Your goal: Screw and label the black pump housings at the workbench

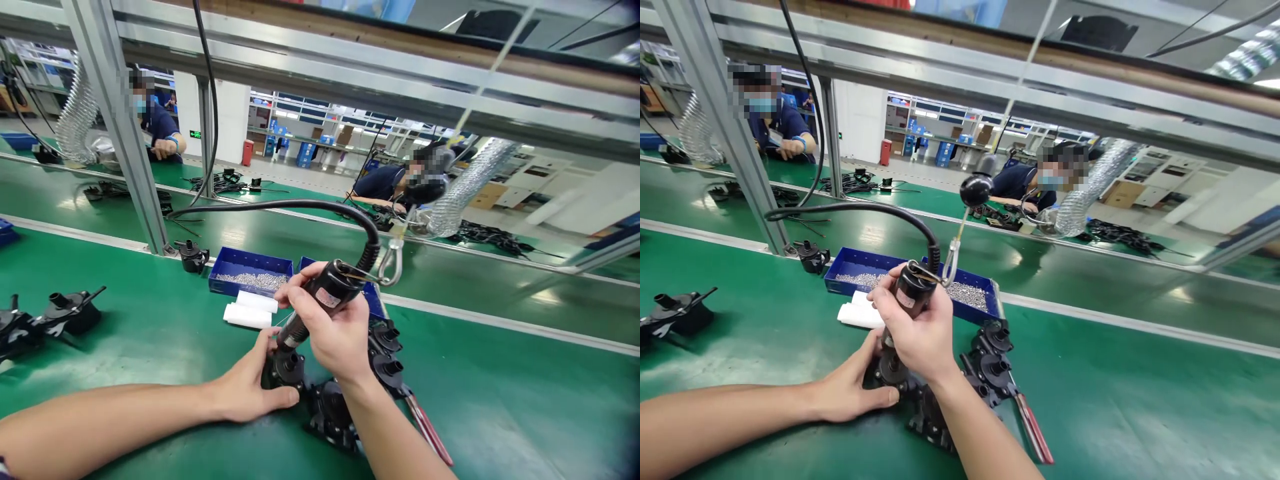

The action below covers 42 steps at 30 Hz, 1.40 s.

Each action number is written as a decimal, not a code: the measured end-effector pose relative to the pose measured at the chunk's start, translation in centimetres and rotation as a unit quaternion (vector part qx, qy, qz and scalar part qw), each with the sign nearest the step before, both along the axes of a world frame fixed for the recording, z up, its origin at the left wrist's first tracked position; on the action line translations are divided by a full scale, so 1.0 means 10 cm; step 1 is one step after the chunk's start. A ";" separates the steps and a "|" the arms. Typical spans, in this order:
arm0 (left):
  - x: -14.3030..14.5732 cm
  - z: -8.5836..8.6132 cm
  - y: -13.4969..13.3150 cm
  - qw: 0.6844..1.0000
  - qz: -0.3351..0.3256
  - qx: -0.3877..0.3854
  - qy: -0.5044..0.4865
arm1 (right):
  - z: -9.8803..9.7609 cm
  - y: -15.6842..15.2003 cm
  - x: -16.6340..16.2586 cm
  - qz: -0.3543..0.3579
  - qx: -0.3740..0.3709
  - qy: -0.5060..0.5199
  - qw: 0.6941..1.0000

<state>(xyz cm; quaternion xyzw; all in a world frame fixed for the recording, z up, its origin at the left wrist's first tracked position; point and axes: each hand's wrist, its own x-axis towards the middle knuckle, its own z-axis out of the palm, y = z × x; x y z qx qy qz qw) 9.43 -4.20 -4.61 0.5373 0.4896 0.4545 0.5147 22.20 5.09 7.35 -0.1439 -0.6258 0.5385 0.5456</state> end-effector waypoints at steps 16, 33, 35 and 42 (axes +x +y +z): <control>-0.14 -0.02 0.15 0.994 -0.099 0.035 -0.006 | -0.02 -0.17 0.04 0.098 -0.004 0.017 0.995; -0.10 -0.03 0.17 0.994 -0.068 0.084 0.000 | -0.12 -0.25 -0.03 0.036 0.031 0.031 0.998; -0.10 -0.02 0.16 0.995 -0.066 0.071 0.009 | -0.09 -0.25 -0.03 0.045 0.024 0.025 0.998; -0.19 -0.06 0.15 0.999 -0.030 0.038 0.010 | 0.12 -0.01 0.23 0.032 0.005 0.110 0.993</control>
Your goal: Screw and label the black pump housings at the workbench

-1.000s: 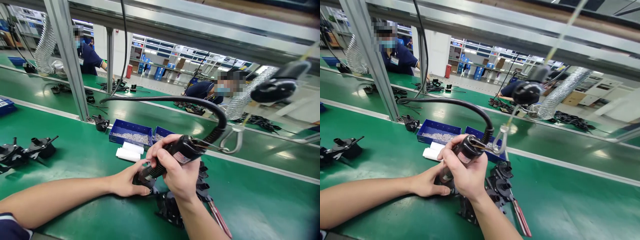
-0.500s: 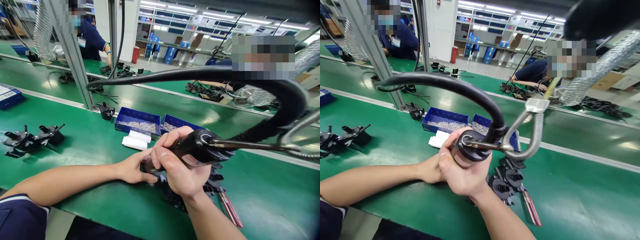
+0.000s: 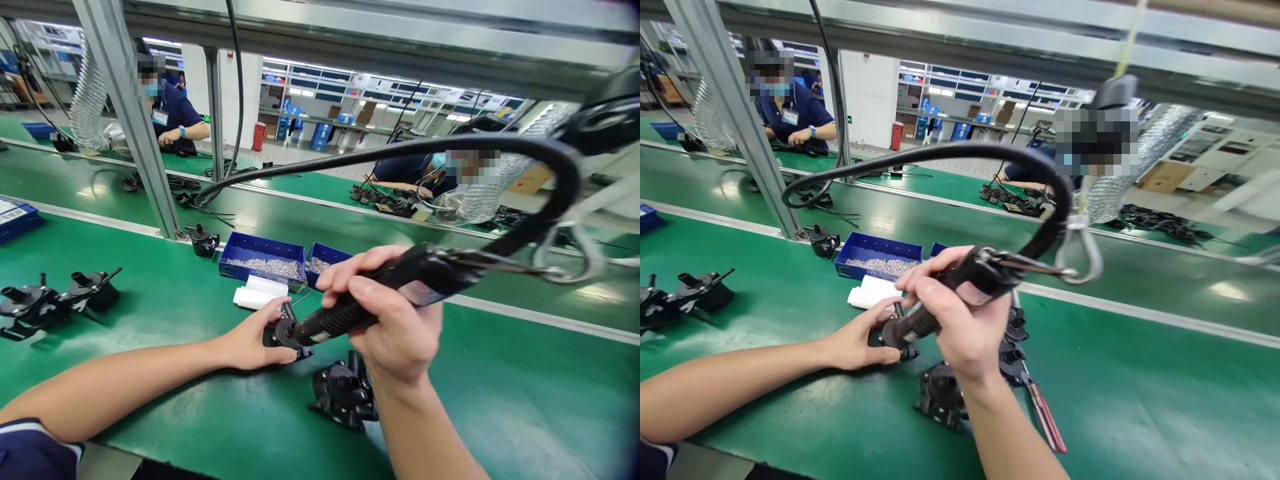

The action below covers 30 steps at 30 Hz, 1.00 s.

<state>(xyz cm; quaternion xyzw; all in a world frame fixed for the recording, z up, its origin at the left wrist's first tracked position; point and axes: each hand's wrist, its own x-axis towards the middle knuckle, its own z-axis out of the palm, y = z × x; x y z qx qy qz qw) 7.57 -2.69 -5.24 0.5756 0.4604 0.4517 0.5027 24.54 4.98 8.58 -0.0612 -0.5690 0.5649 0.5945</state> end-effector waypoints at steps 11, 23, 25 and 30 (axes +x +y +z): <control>-0.02 0.08 0.00 1.000 -0.004 -0.020 0.011 | -0.16 0.29 -0.01 -0.027 0.034 -0.092 0.995; -0.02 0.10 0.03 0.999 -0.027 -0.024 -0.007 | -0.01 0.21 0.02 -0.005 0.020 -0.043 0.999; -0.02 0.09 0.04 1.000 -0.024 -0.018 -0.003 | -0.04 0.22 0.01 -0.019 0.023 -0.074 0.997; -0.01 0.07 0.04 0.999 -0.006 -0.042 -0.013 | -0.05 0.18 -0.08 -0.055 -0.031 -0.106 0.992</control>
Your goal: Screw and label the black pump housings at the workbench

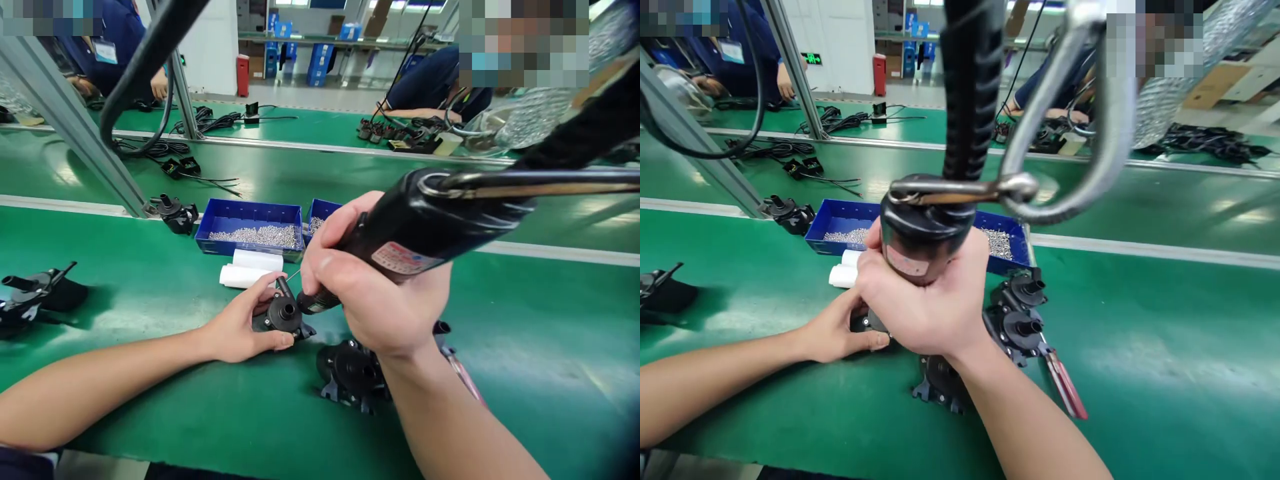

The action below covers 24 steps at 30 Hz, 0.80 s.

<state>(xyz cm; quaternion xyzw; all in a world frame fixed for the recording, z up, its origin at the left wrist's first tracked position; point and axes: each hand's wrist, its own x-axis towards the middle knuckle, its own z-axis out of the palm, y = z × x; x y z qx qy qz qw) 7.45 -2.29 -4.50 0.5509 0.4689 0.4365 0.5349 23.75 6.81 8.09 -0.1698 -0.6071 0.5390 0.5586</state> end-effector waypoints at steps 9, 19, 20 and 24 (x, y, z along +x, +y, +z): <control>0.02 0.01 0.00 0.999 0.012 -0.030 -0.034 | -0.05 0.01 0.01 0.022 0.010 0.008 1.000; 0.02 0.02 -0.01 0.999 0.012 -0.025 -0.018 | -0.10 0.07 0.02 0.045 -0.009 0.066 0.997; 0.02 0.02 -0.01 1.000 0.011 -0.023 -0.015 | -0.11 0.07 0.01 0.046 -0.007 0.075 0.996; -0.01 -0.01 0.00 1.000 0.004 -0.009 -0.009 | -0.15 0.08 0.00 0.026 0.030 0.044 0.998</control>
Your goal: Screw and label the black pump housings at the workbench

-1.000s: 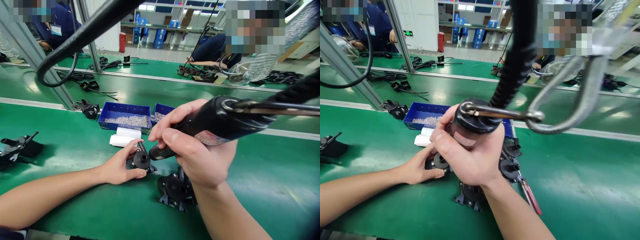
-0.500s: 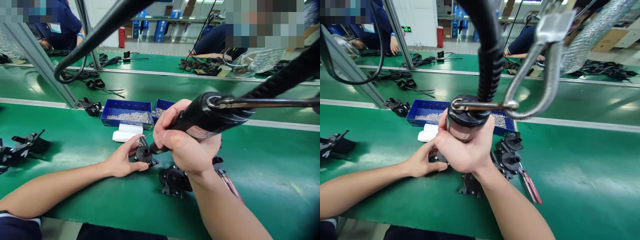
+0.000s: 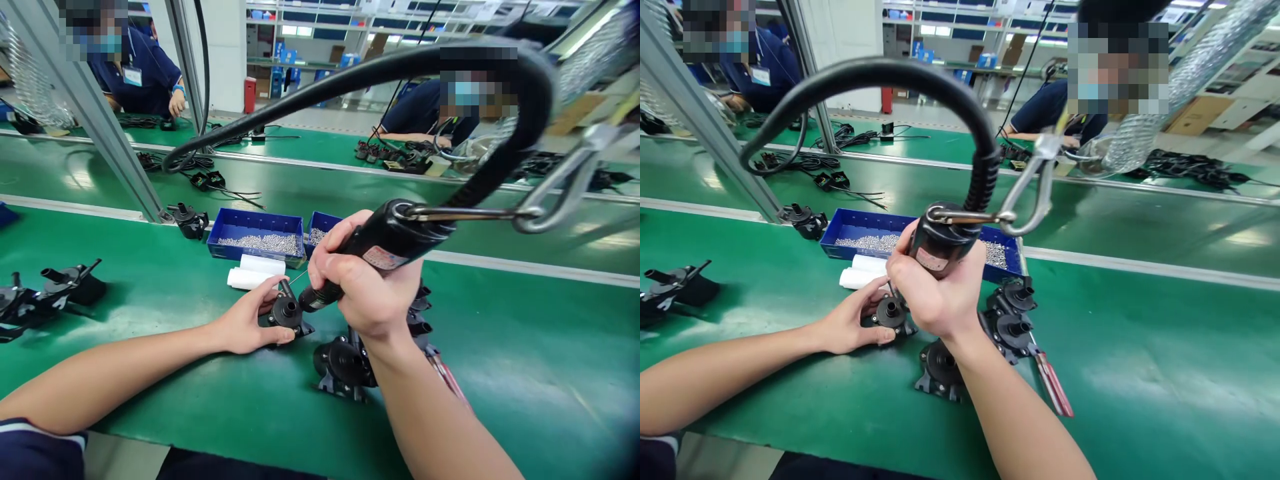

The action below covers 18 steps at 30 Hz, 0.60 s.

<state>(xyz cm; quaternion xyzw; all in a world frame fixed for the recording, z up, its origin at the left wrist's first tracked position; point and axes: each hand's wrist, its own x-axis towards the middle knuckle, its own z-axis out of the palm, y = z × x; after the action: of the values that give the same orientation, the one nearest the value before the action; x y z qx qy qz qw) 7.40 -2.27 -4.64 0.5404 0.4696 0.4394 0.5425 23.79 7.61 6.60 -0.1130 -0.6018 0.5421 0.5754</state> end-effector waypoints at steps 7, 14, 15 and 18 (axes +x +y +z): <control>-0.11 -0.06 0.10 0.999 -0.035 0.041 0.007 | 0.17 -0.12 0.14 0.031 0.017 0.010 0.999; -0.12 -0.10 0.08 0.996 -0.029 0.080 0.024 | 0.14 -0.18 0.15 0.122 -0.027 -0.011 0.992; -0.12 -0.10 0.08 0.996 -0.030 0.080 0.022 | 0.12 -0.18 0.13 0.119 -0.028 -0.020 0.992; -0.12 -0.10 0.09 0.997 -0.026 0.076 0.023 | 0.10 -0.20 0.08 0.123 -0.037 -0.030 0.991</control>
<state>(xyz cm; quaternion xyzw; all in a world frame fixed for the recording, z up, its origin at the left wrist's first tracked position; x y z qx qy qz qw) 6.24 -1.42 -5.65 0.6021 0.4331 0.4468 0.5002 24.62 5.56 7.56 -0.0760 -0.6076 0.6273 0.4812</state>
